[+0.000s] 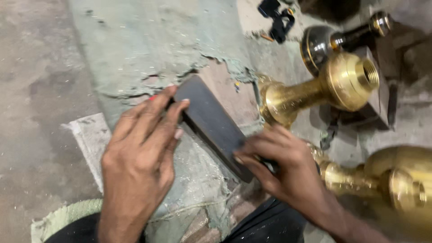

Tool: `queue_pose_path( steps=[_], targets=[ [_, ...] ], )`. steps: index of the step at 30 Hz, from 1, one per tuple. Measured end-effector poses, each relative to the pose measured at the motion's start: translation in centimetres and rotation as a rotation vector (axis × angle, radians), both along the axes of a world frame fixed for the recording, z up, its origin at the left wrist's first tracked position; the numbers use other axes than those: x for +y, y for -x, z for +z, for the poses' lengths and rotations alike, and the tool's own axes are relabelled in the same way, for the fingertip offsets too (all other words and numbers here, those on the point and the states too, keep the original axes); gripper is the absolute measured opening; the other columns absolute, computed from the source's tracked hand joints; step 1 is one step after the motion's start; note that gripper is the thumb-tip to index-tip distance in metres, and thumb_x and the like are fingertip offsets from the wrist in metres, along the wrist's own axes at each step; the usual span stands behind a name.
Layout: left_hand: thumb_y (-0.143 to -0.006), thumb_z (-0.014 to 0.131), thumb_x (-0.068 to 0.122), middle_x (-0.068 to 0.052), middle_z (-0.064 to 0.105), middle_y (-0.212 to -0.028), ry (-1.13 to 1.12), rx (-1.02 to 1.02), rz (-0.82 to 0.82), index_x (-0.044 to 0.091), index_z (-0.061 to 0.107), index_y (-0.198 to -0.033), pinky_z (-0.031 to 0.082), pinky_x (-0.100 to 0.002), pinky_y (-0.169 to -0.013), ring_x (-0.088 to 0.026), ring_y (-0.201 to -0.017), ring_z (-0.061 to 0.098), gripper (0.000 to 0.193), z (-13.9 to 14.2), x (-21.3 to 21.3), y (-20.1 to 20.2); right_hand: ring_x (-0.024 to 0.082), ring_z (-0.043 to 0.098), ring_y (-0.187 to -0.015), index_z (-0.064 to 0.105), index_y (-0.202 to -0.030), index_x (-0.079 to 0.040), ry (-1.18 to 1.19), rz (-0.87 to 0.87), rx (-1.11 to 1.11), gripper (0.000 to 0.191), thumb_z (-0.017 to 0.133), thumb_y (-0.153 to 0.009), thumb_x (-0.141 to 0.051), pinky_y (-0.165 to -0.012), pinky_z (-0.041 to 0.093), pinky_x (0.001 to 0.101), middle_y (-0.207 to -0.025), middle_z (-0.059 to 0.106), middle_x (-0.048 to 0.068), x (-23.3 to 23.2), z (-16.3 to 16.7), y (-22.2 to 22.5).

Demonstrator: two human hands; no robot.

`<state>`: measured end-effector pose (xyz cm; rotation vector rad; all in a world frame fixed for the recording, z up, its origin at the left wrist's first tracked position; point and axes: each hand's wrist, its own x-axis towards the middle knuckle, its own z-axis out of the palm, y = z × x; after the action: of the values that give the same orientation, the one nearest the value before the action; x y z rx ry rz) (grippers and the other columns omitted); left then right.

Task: The person sits on the floor and uses a chisel and wooden mallet to engrave decorative patterns on a brass vessel. They periodically sharpen the chisel on a sharpening stone and continue engraving the curved surface of the vessel.

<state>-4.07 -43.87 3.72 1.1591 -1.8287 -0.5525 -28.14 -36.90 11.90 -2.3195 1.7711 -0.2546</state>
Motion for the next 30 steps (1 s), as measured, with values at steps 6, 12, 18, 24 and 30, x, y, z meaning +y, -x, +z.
queue_pose_path(
  steps=[6, 12, 18, 24, 30],
  targets=[
    [-0.084, 0.074, 0.0, -0.008, 0.067, -0.14, -0.024, 0.026, -0.023, 0.009, 0.071, -0.131, 0.056, -0.041, -0.1, -0.031, -0.12, 0.065, 0.048, 0.3, 0.1, 0.0, 0.012, 0.075, -0.091, 0.081, -0.092, -0.016, 0.01, -0.043, 0.007, 0.01, 0.082, -0.082, -0.016, -0.078, 0.062, 0.0324, -0.093, 0.08, 0.0, 0.0, 0.2, -0.5],
    [-0.085, 0.074, 0.001, -0.01, 0.066, -0.14, -0.019, 0.023, -0.036, 0.008, 0.07, -0.133, 0.055, -0.042, -0.102, -0.031, -0.121, 0.065, 0.048, 0.5, 0.1, 0.0, 0.013, 0.074, -0.091, 0.08, -0.095, -0.014, -0.005, -0.01, -0.04, 0.011, 0.081, -0.085, -0.016, -0.076, 0.062, 0.031, -0.096, 0.08, 0.001, -0.4, -0.1, -0.6],
    [-0.084, 0.074, 0.001, -0.009, 0.066, -0.14, -0.036, 0.013, -0.017, 0.008, 0.07, -0.132, 0.055, -0.041, -0.101, -0.031, -0.121, 0.064, 0.049, 0.3, 0.2, -0.1, 0.014, 0.073, -0.091, 0.081, -0.095, -0.014, -0.013, -0.023, -0.002, 0.014, 0.082, -0.082, -0.017, -0.074, 0.061, 0.0312, -0.095, 0.08, 0.002, 0.6, -0.5, 0.6],
    [-0.083, 0.075, 0.0, -0.008, 0.067, -0.14, -0.027, 0.024, -0.016, 0.01, 0.071, -0.132, 0.055, -0.04, -0.101, -0.031, -0.12, 0.065, 0.05, -0.3, 0.3, 0.0, 0.011, 0.075, -0.092, 0.079, -0.095, -0.017, 0.01, 0.013, -0.014, 0.01, 0.081, -0.086, -0.017, -0.078, 0.062, 0.0309, -0.095, 0.079, -0.001, 0.3, -0.5, 0.4],
    [-0.083, 0.074, 0.001, -0.008, 0.066, -0.14, -0.008, -0.004, -0.039, 0.01, 0.071, -0.132, 0.056, -0.041, -0.101, -0.031, -0.121, 0.065, 0.05, -0.1, 0.2, 0.1, 0.017, 0.07, -0.084, 0.081, -0.092, -0.013, -0.012, 0.021, 0.085, 0.012, 0.081, -0.081, -0.014, -0.067, 0.06, 0.0314, -0.094, 0.079, 0.003, -1.3, 0.7, -1.3]
  ],
)
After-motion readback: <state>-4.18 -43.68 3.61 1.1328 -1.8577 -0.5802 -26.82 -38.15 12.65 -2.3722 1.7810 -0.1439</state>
